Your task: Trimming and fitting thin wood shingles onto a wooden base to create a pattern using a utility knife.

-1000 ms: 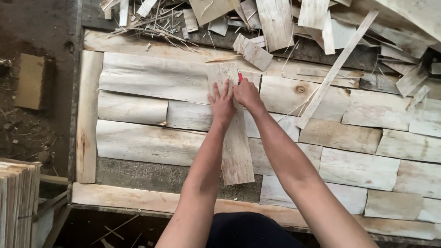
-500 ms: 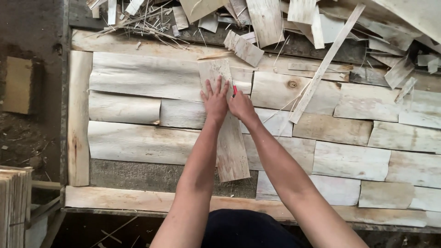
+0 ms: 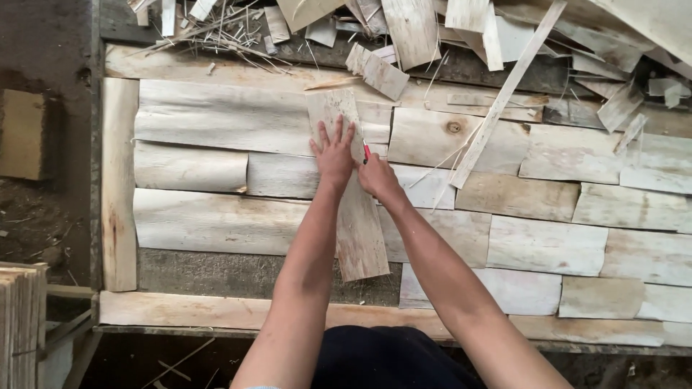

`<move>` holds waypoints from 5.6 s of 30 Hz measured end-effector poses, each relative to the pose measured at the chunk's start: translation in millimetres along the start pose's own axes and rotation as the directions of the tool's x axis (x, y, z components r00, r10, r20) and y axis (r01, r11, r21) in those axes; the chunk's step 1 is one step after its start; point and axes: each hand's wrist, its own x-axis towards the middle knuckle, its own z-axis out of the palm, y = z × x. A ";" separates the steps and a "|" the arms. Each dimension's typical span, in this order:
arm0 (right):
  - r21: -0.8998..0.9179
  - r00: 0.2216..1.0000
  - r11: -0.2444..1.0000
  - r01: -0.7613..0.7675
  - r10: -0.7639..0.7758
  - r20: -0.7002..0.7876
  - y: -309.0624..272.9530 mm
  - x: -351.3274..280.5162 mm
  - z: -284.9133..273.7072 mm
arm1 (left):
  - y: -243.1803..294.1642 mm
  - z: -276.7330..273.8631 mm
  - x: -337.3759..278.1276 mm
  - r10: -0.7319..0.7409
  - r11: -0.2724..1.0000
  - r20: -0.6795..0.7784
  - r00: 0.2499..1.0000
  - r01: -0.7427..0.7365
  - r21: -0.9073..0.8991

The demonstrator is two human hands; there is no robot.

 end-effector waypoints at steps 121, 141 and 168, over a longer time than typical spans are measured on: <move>0.016 0.989 0.994 -0.109 0.107 0.101 65.6 -123.9 52.7 | 17.8 77.2 -136.5 0.077 0.996 -0.160 0.984 -0.082 -0.026; 0.307 0.902 0.928 0.212 -0.064 -0.428 41.1 -24.1 18.9 | 4.5 95.1 -127.2 0.099 0.982 -0.162 0.982 -0.123 -0.146; -0.180 0.777 0.965 0.189 -0.259 -0.574 51.3 40.6 -29.2 | 1.8 84.8 -132.2 0.140 0.976 -0.140 0.980 -0.160 -0.146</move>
